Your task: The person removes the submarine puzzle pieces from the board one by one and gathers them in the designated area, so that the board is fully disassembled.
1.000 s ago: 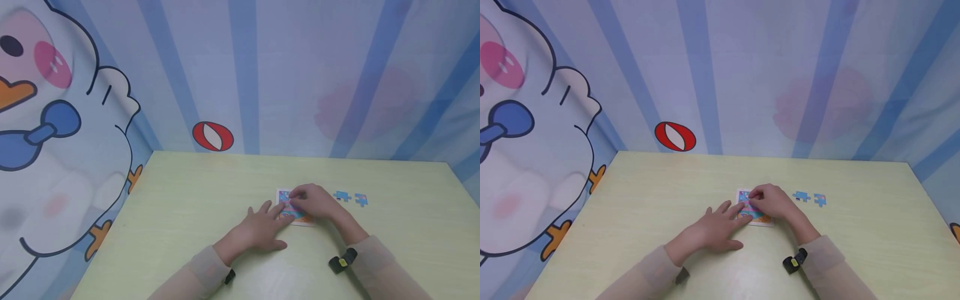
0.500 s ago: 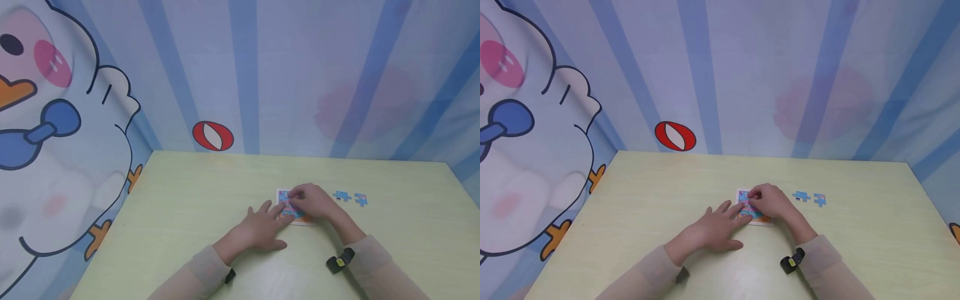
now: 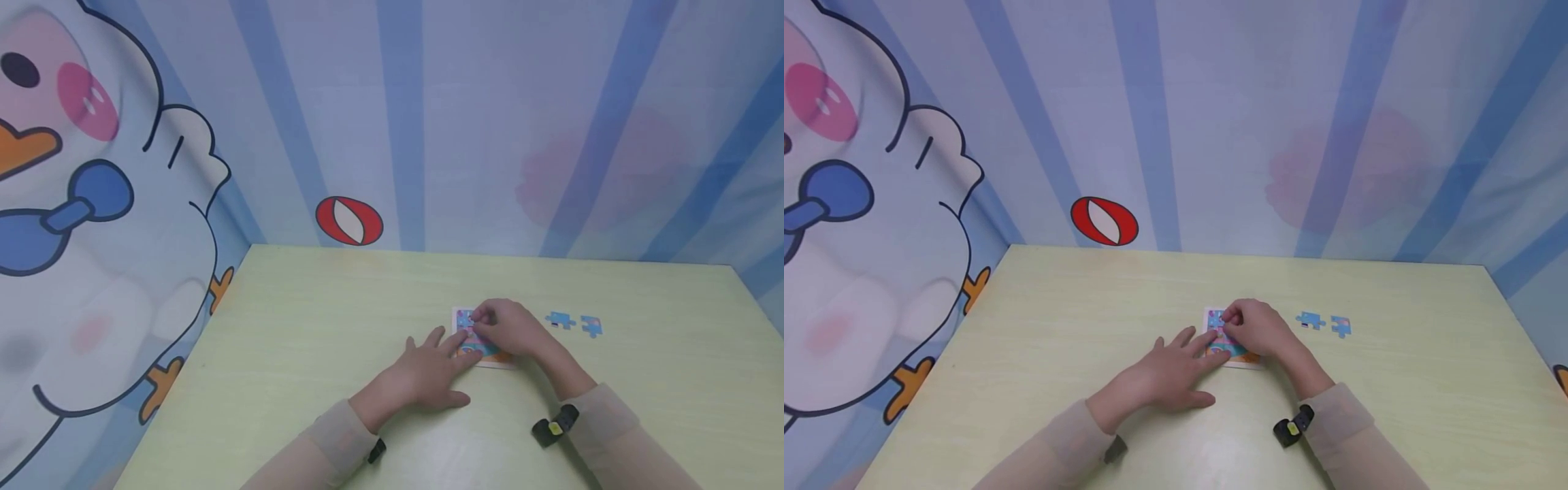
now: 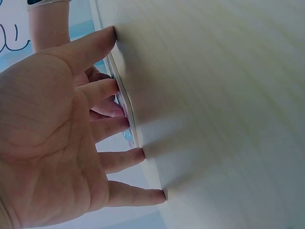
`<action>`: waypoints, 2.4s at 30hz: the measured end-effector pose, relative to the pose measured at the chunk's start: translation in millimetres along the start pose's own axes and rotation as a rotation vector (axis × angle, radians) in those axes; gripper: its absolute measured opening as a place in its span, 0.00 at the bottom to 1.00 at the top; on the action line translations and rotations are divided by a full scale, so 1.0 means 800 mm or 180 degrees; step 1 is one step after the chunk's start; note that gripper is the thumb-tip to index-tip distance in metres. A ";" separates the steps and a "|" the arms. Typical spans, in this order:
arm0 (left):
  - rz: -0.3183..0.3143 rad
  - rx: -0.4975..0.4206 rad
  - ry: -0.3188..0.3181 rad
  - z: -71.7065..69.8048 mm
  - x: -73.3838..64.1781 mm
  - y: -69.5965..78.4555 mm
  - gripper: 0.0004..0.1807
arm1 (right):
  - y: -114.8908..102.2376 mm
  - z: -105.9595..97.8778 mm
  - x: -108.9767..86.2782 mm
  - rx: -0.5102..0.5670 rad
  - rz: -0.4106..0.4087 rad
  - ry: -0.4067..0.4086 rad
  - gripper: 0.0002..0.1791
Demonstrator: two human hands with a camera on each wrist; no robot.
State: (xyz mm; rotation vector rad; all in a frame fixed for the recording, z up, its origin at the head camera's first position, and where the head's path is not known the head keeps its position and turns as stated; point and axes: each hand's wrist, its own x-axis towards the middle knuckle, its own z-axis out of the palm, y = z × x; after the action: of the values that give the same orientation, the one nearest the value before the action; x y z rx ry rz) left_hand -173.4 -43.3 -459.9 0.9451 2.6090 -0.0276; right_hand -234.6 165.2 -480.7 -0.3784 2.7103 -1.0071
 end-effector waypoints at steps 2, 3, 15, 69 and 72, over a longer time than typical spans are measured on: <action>-0.0006 -0.0004 -0.0004 -0.001 -0.001 0.000 0.42 | 0.001 0.000 0.000 0.0001 -0.0015 0.0005 0.09; -0.0007 -0.0002 -0.0003 0.000 0.000 0.000 0.42 | 0.001 0.000 0.000 0.0002 -0.0023 0.0005 0.09; -0.0023 -0.0004 0.0014 0.001 0.002 0.002 0.42 | 0.016 -0.016 -0.007 -0.0009 -0.0078 0.0097 0.11; 0.0014 -0.0077 0.0033 0.002 0.001 0.005 0.41 | 0.093 -0.087 -0.059 0.0056 0.0193 0.0142 0.13; 0.0013 -0.0098 0.0036 0.002 0.001 0.004 0.41 | 0.090 -0.086 -0.062 0.0100 0.0166 0.0170 0.14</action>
State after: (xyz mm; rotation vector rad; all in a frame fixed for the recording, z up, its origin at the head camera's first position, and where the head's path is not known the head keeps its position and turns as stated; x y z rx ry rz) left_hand -171.4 -40.4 -461.5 0.9425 2.6101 0.0187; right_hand -220.2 275.0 -471.4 -0.2775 2.7325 -1.0587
